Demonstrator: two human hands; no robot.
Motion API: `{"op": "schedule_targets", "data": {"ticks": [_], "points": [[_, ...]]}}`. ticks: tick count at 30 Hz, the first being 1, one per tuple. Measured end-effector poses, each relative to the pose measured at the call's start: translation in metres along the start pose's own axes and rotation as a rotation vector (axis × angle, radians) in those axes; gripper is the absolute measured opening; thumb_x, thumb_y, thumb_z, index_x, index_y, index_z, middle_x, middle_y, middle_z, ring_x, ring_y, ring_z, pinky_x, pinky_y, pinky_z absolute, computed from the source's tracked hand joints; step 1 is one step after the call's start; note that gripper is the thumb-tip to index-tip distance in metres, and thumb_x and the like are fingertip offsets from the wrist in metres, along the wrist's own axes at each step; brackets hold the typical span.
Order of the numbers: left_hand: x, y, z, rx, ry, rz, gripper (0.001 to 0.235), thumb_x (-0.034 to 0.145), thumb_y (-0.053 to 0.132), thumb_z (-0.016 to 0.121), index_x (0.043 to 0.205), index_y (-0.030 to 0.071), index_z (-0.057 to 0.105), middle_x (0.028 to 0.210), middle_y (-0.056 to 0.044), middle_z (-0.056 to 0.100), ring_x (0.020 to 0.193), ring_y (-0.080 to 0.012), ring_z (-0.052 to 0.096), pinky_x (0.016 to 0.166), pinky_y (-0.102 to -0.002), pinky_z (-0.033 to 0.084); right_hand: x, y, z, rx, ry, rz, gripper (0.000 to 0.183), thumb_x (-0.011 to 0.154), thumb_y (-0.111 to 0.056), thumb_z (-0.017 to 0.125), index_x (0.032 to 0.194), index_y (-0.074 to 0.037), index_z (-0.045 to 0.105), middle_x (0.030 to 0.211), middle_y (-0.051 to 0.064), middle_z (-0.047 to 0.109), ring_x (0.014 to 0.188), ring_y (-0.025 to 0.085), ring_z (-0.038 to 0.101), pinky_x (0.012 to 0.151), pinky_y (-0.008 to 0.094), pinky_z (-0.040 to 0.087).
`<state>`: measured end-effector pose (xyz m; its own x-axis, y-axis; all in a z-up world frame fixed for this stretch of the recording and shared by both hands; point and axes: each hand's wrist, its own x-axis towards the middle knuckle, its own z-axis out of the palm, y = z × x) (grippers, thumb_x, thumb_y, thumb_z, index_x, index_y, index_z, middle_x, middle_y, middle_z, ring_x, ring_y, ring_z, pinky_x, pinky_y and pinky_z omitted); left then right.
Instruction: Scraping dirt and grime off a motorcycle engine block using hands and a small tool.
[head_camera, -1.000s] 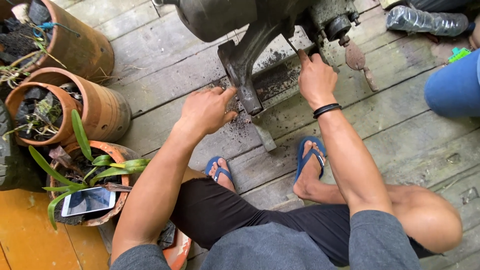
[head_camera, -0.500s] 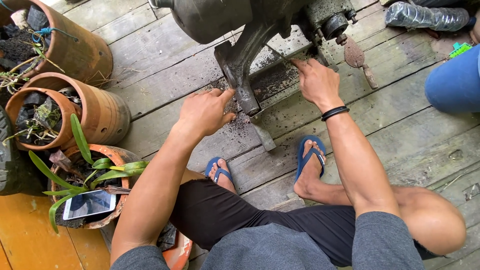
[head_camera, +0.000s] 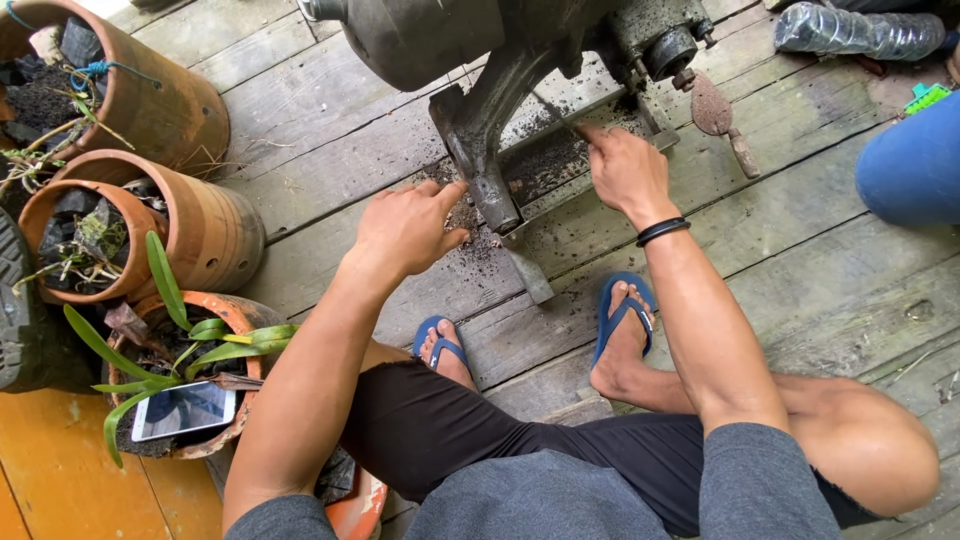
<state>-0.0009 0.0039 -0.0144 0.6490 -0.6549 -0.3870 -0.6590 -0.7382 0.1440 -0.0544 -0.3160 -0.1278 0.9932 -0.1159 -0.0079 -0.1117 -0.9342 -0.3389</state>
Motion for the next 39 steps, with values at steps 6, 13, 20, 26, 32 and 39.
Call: {"op": "schedule_targets", "data": {"ticks": [6,13,20,26,32,39], "points": [[0.000,0.002,-0.010,-0.009,0.003,0.009,0.056,0.094,0.048,0.063,0.142,0.021,0.053,0.110,-0.011,0.070,0.108,-0.0369,0.071,0.096,-0.056,0.053,-0.016,-0.021,-0.027,0.058,-0.046,-0.028,0.038,0.109,-0.016,0.042,0.132,-0.008,0.071,0.097,0.024,0.073,0.091,0.038,0.074,0.073,0.046,0.064],[0.006,-0.004,0.005,0.015,0.062,0.067,0.026,0.096,0.033,0.063,0.117,0.019,0.064,0.097,-0.007,0.072,0.092,-0.0352,0.075,0.087,-0.053,0.058,-0.023,-0.038,-0.007,0.124,0.050,0.058,0.037,0.109,-0.017,0.041,0.134,-0.009,0.068,0.096,0.023,0.072,0.088,0.037,0.075,0.068,0.044,0.065],[0.001,0.005,-0.016,-0.037,0.173,0.138,0.017,0.098,0.033,0.064,0.096,0.017,0.071,0.091,-0.005,0.075,0.087,-0.0309,0.077,0.083,-0.049,0.061,-0.028,-0.048,0.005,0.351,0.083,0.145,0.036,0.105,-0.017,0.048,0.134,-0.010,0.067,0.117,0.021,0.073,0.109,0.044,0.069,0.090,0.057,0.056],[0.004,0.010,-0.018,-0.051,0.217,0.174,0.024,0.098,0.028,0.065,0.119,0.017,0.067,0.100,-0.009,0.074,0.094,-0.0338,0.076,0.090,-0.053,0.058,-0.030,-0.010,-0.024,0.129,0.043,0.126,0.036,0.105,-0.029,0.046,0.133,-0.020,0.068,0.119,0.012,0.074,0.109,0.035,0.071,0.092,0.051,0.058],[0.015,0.012,-0.009,-0.064,0.195,0.187,0.038,0.100,0.032,0.060,0.135,0.019,0.057,0.112,-0.010,0.068,0.098,-0.0392,0.071,0.081,-0.056,0.057,-0.022,0.021,-0.134,-0.223,-0.031,-0.061,0.036,0.115,-0.032,0.042,0.139,-0.015,0.064,0.080,0.009,0.058,0.069,0.027,0.056,0.056,0.040,0.047],[0.020,0.022,-0.025,-0.070,0.006,0.103,0.052,0.103,0.041,0.057,0.149,0.017,0.050,0.130,-0.012,0.065,0.107,-0.0372,0.068,0.090,-0.060,0.053,-0.005,0.083,-0.195,-0.559,0.147,-0.052,0.026,0.108,-0.026,0.057,0.128,-0.022,0.073,0.113,0.006,0.074,0.082,0.042,0.073,0.052,0.058,0.059]]}}
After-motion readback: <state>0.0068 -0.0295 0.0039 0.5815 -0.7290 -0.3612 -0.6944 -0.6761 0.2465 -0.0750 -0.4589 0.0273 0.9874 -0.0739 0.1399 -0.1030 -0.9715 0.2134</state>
